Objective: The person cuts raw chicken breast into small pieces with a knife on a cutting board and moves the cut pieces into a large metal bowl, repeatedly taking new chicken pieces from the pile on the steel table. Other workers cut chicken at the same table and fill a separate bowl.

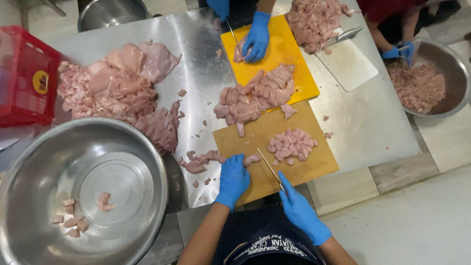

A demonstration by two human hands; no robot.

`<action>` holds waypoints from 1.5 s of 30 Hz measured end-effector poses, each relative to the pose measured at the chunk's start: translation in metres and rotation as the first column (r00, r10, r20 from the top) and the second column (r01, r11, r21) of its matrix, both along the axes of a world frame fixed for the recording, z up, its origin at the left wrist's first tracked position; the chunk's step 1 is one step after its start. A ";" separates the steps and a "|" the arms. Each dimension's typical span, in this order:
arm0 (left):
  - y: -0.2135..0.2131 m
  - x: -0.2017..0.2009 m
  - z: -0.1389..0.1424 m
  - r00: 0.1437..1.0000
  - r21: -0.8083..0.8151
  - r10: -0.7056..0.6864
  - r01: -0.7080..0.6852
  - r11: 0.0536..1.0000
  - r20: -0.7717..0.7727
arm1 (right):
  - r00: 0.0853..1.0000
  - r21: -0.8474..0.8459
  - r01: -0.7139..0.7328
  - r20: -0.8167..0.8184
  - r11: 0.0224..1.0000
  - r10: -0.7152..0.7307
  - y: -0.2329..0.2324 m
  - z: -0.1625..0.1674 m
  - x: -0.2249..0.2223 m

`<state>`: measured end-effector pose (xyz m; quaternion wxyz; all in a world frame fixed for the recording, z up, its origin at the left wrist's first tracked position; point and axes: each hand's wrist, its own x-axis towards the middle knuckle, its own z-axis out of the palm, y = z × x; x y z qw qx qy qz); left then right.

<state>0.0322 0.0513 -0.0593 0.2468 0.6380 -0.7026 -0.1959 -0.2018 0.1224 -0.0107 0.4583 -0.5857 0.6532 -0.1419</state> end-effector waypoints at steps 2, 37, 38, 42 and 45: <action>-0.001 -0.004 0.007 1.000 0.072 -0.010 0.010 0.997 0.009 | 0.991 -0.231 -0.101 0.061 0.968 0.118 0.000 0.010 0.009; 0.009 0.010 -0.024 0.961 -0.150 -0.090 0.052 0.987 -0.260 | 0.989 -0.125 0.014 -0.144 0.992 -0.032 -0.019 0.000 0.004; 0.008 0.012 -0.023 0.945 -0.112 -0.088 0.055 0.992 -0.315 | 0.995 -0.096 0.045 -0.088 0.994 -0.054 -0.015 0.005 -0.002; -0.001 0.007 -0.018 0.857 0.115 0.000 0.069 0.991 -0.516 | 0.993 -0.198 0.091 0.088 0.976 -0.075 0.001 0.021 -0.014; -0.012 -0.008 -0.014 0.751 0.203 0.076 0.078 0.976 -0.656 | 0.989 -0.070 0.142 0.040 0.987 -0.140 0.005 0.027 -0.009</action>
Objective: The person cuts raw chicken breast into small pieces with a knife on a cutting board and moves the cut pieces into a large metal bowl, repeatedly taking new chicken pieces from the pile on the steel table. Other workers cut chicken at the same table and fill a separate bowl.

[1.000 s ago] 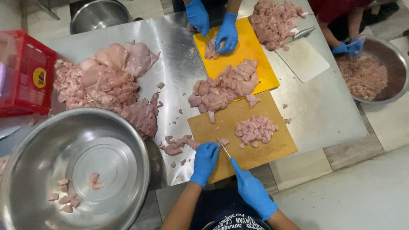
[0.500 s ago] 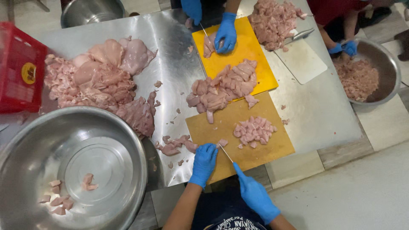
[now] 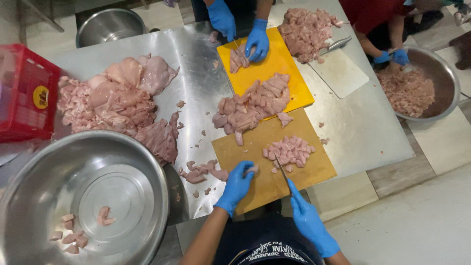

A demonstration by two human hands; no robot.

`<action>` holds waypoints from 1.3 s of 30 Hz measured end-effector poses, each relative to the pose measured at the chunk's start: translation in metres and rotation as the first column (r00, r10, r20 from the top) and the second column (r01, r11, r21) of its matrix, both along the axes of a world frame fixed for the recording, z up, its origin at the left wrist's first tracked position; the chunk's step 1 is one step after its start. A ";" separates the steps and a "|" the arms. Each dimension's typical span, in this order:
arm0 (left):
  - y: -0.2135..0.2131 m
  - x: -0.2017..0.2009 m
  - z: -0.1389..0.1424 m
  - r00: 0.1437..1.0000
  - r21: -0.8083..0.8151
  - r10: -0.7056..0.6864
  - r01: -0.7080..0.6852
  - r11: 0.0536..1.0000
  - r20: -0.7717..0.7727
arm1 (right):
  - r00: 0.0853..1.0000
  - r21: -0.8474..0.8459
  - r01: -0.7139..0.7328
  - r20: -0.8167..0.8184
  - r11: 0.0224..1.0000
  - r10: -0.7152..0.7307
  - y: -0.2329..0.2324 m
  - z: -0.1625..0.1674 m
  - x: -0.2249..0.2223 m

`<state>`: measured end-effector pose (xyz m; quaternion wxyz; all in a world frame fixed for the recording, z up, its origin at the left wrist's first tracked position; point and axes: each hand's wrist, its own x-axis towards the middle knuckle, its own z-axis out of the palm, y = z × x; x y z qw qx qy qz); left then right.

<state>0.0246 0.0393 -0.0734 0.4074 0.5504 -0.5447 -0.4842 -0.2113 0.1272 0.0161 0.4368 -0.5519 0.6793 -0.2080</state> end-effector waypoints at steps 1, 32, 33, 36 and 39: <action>-0.004 -0.004 0.002 1.000 -0.004 -0.001 0.001 1.000 0.015 | 1.000 0.034 -0.002 -0.028 0.999 0.003 0.000 0.001 0.003; 0.000 -0.001 -0.021 0.873 -0.485 0.103 0.164 0.859 0.477 | 0.995 0.031 -0.091 -0.042 0.995 0.092 -0.013 -0.034 0.070; -0.001 -0.001 -0.022 0.878 -0.496 0.107 0.161 0.853 0.467 | 0.994 0.011 -0.094 -0.052 0.995 0.095 -0.019 -0.037 0.072; -0.001 -0.002 -0.022 0.869 -0.488 0.117 0.154 0.859 0.480 | 0.993 -0.010 -0.100 -0.070 0.995 0.099 -0.027 -0.045 0.077; 0.000 -0.004 -0.020 0.864 -0.464 0.095 0.170 0.869 0.494 | 0.985 -0.025 -0.118 -0.128 0.993 0.114 -0.018 -0.046 0.073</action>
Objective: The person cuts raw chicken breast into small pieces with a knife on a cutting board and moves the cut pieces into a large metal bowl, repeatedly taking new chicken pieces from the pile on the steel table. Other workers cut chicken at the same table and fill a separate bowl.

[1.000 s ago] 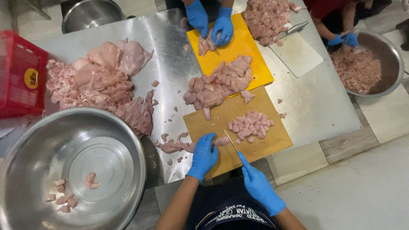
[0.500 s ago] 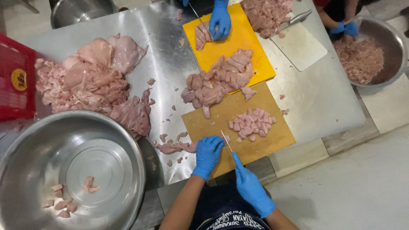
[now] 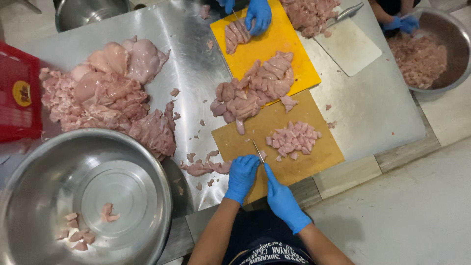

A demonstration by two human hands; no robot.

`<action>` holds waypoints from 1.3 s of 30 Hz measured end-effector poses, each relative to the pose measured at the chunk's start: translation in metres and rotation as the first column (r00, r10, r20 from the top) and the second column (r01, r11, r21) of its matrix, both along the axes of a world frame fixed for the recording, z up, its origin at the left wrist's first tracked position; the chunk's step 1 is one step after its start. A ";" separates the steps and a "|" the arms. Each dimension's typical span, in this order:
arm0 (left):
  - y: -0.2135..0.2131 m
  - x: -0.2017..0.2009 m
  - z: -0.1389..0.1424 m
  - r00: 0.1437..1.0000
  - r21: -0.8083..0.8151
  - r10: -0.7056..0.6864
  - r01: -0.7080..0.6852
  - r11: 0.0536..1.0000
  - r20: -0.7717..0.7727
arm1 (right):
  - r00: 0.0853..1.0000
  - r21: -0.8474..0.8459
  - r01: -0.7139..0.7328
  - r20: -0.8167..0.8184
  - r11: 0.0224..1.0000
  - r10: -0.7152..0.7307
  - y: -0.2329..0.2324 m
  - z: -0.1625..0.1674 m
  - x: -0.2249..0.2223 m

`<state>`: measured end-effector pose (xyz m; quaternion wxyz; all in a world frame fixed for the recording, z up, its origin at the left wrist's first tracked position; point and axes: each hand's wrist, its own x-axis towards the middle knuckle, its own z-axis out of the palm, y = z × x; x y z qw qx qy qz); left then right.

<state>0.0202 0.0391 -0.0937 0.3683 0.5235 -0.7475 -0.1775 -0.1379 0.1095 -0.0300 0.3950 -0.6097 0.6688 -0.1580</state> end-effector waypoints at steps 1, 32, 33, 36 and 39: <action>0.001 -0.001 0.002 1.000 -0.004 0.012 -0.012 1.000 -0.003 | 1.000 -0.011 -0.013 0.007 1.000 0.013 0.009 0.002 -0.003; 0.008 0.028 0.017 0.991 0.019 0.089 -0.091 0.996 0.100 | 0.993 0.012 -0.071 -0.092 0.997 0.072 0.034 0.019 0.007; 0.006 0.027 0.017 0.990 0.024 0.088 -0.092 0.996 0.110 | 0.989 0.002 -0.094 -0.115 0.996 0.094 0.033 0.017 0.007; 0.004 0.025 0.013 0.986 0.045 0.081 -0.088 0.995 0.147 | 0.962 0.012 -0.141 -0.236 0.990 0.140 0.026 0.013 0.010; 0.005 0.023 0.008 0.978 -0.006 0.081 -0.082 0.997 0.190 | 0.947 -0.025 -0.176 -0.278 0.984 0.162 0.016 0.016 0.010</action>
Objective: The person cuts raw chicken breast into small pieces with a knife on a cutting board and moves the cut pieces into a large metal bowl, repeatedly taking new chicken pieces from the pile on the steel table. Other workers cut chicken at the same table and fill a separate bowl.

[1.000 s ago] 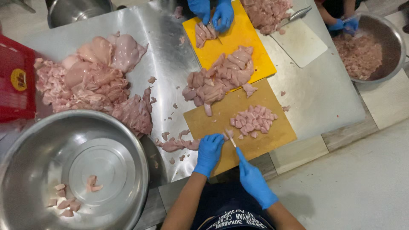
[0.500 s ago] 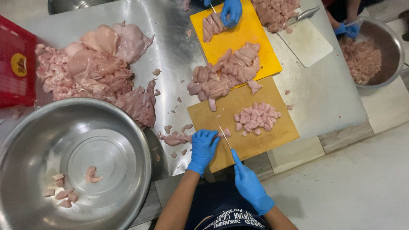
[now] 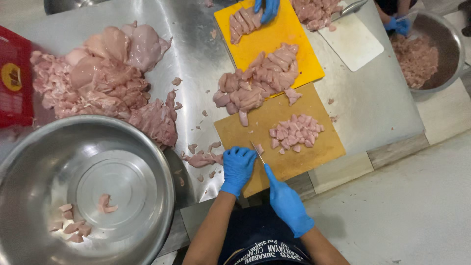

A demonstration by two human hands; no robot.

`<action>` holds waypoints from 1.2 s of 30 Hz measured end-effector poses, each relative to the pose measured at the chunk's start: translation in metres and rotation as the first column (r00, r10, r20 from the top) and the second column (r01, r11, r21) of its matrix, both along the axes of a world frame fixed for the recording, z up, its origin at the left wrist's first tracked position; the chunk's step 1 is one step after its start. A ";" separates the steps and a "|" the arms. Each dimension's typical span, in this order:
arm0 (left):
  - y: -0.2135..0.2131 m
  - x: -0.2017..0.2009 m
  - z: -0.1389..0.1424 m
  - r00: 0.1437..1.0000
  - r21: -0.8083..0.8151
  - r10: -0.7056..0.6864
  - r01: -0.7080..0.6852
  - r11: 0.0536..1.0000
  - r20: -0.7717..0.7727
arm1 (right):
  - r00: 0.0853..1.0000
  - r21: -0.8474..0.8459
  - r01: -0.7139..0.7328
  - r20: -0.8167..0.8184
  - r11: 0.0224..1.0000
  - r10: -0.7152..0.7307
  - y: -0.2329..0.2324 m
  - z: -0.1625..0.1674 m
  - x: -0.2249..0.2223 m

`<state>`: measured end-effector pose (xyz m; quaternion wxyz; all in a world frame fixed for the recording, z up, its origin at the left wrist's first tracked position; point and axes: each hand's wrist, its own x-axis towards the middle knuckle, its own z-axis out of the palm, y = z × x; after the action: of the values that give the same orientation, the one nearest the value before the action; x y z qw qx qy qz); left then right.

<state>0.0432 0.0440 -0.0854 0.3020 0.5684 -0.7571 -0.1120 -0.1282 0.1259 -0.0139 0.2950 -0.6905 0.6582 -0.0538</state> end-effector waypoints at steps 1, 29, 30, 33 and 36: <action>0.001 -0.001 -0.001 1.000 -0.003 0.007 -0.007 1.000 0.000 | 1.000 0.025 -0.008 -0.027 1.000 0.009 -0.002 0.003 -0.001; 0.010 0.014 0.000 0.964 0.076 0.004 0.017 0.997 -0.264 | 0.988 -0.029 0.126 0.098 0.992 -0.123 -0.008 0.008 -0.055; 0.011 0.021 0.000 0.935 0.115 -0.001 0.045 0.992 -0.355 | 0.985 -0.049 0.123 0.125 0.991 -0.116 -0.007 0.012 -0.055; 0.016 0.041 0.000 0.975 0.064 0.002 0.013 0.998 -0.223 | 0.960 0.060 0.229 0.151 0.971 -0.236 0.002 0.017 -0.038; 0.019 0.050 0.000 0.994 0.015 -0.002 0.004 1.000 -0.108 | 0.929 0.078 0.223 0.284 0.972 -0.236 0.015 0.012 -0.007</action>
<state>0.0927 0.0632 -0.0857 0.3378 0.5626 -0.7397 -0.1488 -0.1348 0.1407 -0.0018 0.3955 -0.5865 0.6850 -0.1744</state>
